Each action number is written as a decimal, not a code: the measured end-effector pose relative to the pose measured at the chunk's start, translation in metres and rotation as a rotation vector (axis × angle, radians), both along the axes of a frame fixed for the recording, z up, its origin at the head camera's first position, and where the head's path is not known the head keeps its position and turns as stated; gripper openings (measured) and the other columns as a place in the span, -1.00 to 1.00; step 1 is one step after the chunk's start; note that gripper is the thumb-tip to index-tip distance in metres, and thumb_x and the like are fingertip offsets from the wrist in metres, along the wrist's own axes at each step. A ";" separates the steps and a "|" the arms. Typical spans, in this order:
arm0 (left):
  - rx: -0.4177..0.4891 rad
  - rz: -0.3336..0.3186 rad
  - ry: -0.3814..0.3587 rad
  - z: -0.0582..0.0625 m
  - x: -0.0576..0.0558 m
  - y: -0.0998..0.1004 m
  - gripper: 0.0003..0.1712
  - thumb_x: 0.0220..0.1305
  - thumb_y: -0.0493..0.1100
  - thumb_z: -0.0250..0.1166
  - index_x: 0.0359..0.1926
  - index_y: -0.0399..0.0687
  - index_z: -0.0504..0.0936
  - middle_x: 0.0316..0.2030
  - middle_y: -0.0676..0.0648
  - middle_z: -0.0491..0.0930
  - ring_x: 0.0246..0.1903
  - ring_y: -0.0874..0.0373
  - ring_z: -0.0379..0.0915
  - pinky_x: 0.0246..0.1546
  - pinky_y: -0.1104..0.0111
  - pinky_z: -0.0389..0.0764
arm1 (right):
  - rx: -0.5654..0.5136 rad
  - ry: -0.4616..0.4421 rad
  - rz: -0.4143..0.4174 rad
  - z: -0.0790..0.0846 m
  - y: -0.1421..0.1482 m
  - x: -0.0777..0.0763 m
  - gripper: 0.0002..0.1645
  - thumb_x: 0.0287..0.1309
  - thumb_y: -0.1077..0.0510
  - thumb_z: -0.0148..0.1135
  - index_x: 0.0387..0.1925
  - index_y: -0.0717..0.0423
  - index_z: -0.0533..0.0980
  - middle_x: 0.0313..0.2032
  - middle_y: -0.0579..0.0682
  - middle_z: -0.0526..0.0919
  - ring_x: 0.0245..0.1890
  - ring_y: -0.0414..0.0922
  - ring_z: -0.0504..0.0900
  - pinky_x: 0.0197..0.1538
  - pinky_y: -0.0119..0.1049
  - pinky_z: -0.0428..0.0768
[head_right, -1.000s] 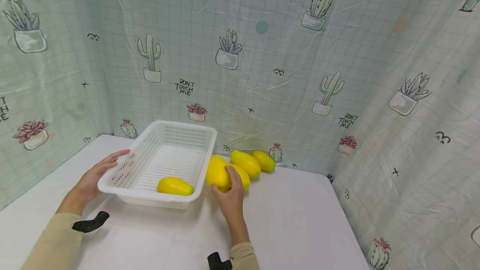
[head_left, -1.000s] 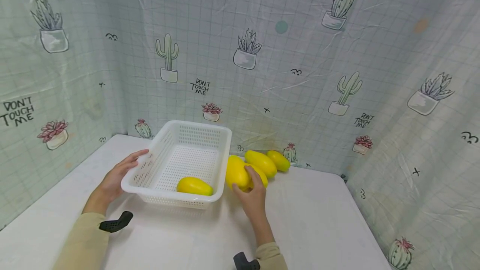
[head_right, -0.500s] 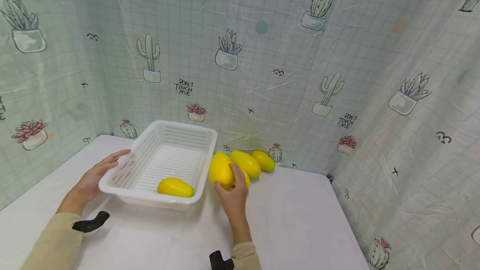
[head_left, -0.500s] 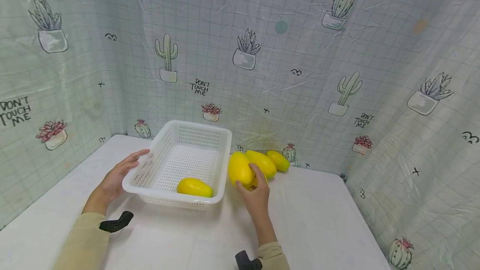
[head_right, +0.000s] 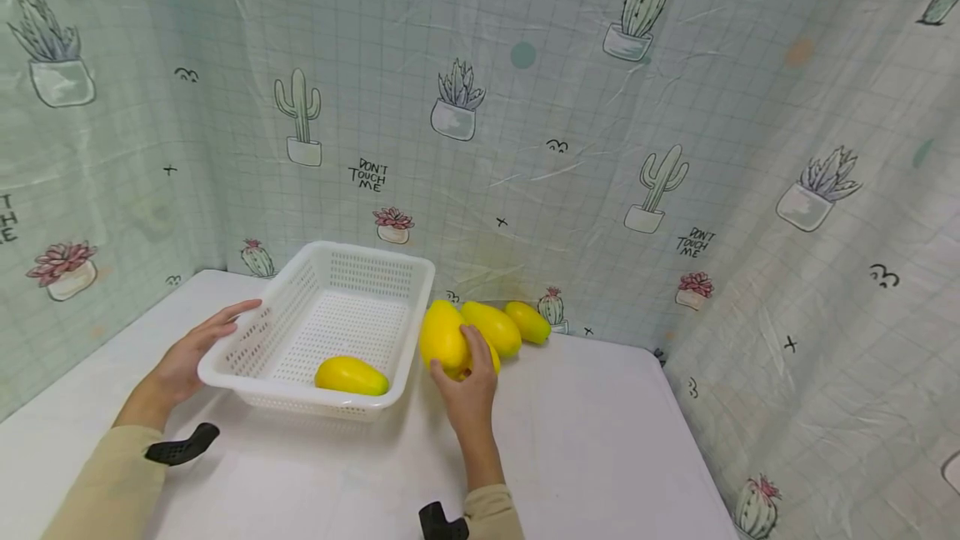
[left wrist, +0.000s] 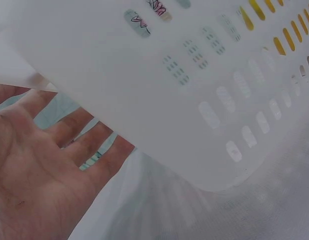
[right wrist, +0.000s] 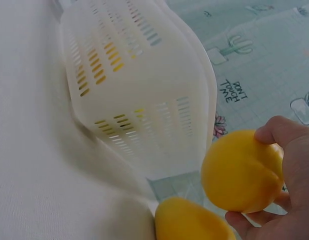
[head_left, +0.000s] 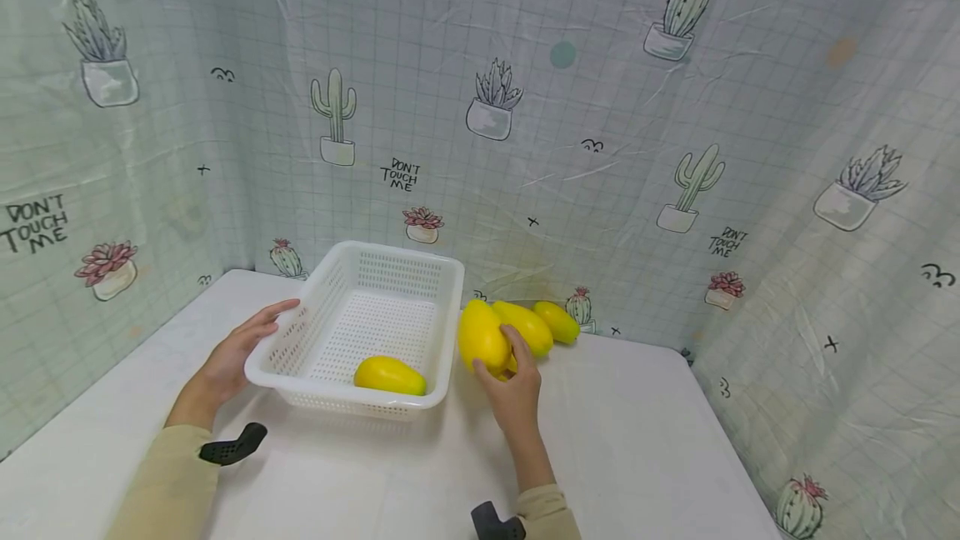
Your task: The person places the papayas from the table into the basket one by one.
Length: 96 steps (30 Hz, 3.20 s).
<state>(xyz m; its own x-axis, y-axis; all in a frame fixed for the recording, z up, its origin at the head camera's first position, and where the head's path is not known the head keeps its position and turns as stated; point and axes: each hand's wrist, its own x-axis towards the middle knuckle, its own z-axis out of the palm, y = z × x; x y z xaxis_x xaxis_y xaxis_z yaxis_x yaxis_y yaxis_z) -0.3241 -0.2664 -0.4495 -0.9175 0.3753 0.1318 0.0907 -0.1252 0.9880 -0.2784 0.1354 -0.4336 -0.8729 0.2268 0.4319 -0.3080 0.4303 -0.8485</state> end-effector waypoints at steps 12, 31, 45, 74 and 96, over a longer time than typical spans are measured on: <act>0.002 0.002 -0.016 0.003 0.002 0.002 -0.45 0.46 -0.09 -0.29 0.42 0.06 -0.10 0.33 -0.12 0.03 0.00 0.25 0.40 -0.12 0.33 0.54 | -0.023 -0.014 0.004 0.001 0.000 0.002 -0.28 -0.05 0.03 0.35 0.20 -0.18 0.32 0.21 -0.22 0.37 0.16 -0.10 0.40 0.03 -0.14 0.55; 0.003 0.000 -0.004 0.001 0.002 -0.001 -0.46 0.46 -0.11 -0.30 0.42 0.07 -0.09 0.32 -0.11 0.04 0.00 0.25 0.40 -0.13 0.33 0.54 | -0.012 -0.019 0.023 0.007 -0.002 0.005 -0.29 -0.02 -0.07 0.32 0.21 -0.29 0.30 0.22 -0.23 0.36 0.18 -0.12 0.39 0.02 -0.16 0.55; -0.017 0.027 -0.026 0.001 0.000 0.000 -0.45 0.45 -0.07 -0.28 0.41 0.09 -0.08 0.34 -0.09 0.01 0.01 0.26 0.39 -0.13 0.33 0.54 | -0.022 -0.006 0.069 0.014 -0.007 0.006 -0.28 -0.02 -0.11 0.31 0.22 -0.24 0.30 0.21 -0.23 0.37 0.20 -0.11 0.38 -0.01 -0.16 0.54; -0.016 0.026 -0.013 -0.003 -0.001 -0.001 -0.45 0.45 -0.06 -0.28 0.41 0.12 -0.07 0.32 -0.03 0.09 0.00 0.24 0.40 -0.14 0.33 0.55 | 0.006 -0.068 0.188 0.054 -0.026 0.028 -0.26 0.05 0.04 0.28 0.28 -0.03 0.24 0.26 -0.03 0.33 0.22 -0.04 0.35 0.04 -0.12 0.49; 0.025 -0.022 0.013 -0.004 0.000 -0.002 -0.45 0.45 -0.09 -0.27 0.42 0.08 -0.08 0.28 0.04 0.18 0.00 0.26 0.40 -0.14 0.35 0.54 | 0.081 -0.049 0.235 0.029 -0.024 0.003 -0.26 -0.04 -0.25 0.26 0.22 -0.40 0.24 0.19 -0.23 0.31 0.17 -0.14 0.38 0.03 -0.21 0.53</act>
<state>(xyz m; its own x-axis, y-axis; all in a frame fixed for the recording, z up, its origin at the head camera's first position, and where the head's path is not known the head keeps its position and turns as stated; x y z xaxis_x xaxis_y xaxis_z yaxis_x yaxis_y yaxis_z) -0.3239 -0.2687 -0.4536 -0.9072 0.3918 0.1533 0.1004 -0.1521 0.9832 -0.2750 0.1111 -0.4048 -0.9181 -0.0182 0.3958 -0.3665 0.4186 -0.8309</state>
